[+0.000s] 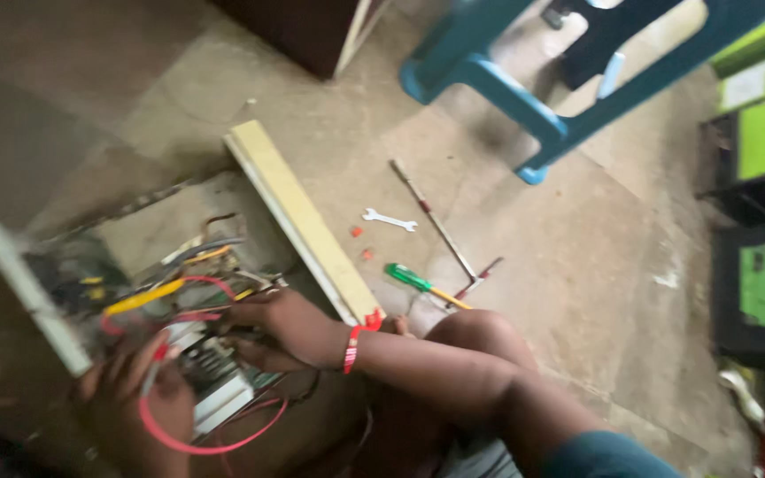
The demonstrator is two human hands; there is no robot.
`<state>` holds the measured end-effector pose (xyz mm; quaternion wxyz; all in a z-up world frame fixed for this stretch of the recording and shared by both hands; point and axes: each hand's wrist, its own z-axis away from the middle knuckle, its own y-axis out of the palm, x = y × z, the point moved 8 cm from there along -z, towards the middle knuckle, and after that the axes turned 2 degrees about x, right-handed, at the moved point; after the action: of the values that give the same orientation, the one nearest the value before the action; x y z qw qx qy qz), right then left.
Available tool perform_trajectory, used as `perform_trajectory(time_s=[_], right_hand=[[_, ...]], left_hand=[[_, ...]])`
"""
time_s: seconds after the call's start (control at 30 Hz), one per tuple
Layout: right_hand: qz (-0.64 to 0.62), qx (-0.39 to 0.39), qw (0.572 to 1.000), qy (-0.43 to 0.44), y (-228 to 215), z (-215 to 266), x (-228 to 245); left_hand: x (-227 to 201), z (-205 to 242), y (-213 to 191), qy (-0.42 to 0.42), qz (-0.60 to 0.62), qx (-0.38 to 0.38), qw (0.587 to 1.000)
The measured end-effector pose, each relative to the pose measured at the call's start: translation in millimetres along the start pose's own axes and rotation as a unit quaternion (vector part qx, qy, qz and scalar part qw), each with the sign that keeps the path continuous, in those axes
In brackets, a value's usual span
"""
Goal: The person is testing an electronic device using a multimeter. They are connecting the multimeter probes to various points on the circuit board and observing the readings.
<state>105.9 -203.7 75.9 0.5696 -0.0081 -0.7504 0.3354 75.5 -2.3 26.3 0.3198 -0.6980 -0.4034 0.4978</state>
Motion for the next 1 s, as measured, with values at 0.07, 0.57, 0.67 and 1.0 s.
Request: perform_trajectory(time_s=[0.07, 0.57, 0.67, 1.0], right_hand=[[0.013, -0.012, 1.0, -0.014, -4.7, 3.5, 3.3], [-0.021, 0.002, 1.0, 0.02, -0.5, -6.3, 2.9], [0.035, -0.012, 0.999, -0.029, -1.8, -10.5, 15.8], [0.022, 0.01, 0.999, 0.027, 4.2, -6.0, -1.1]], left_hand=[[-9.4, -4.8, -2.6, 0.024, 0.003, -0.009, 1.0], [-39.7, -21.1, -47.0, -0.039, 0.049, -0.012, 0.998], [-46.6, -29.9, -53.4, -0.059, 0.074, -0.001, 0.996], [-46.6, -31.0, -58.4, -0.049, 0.056, -0.01, 0.997]])
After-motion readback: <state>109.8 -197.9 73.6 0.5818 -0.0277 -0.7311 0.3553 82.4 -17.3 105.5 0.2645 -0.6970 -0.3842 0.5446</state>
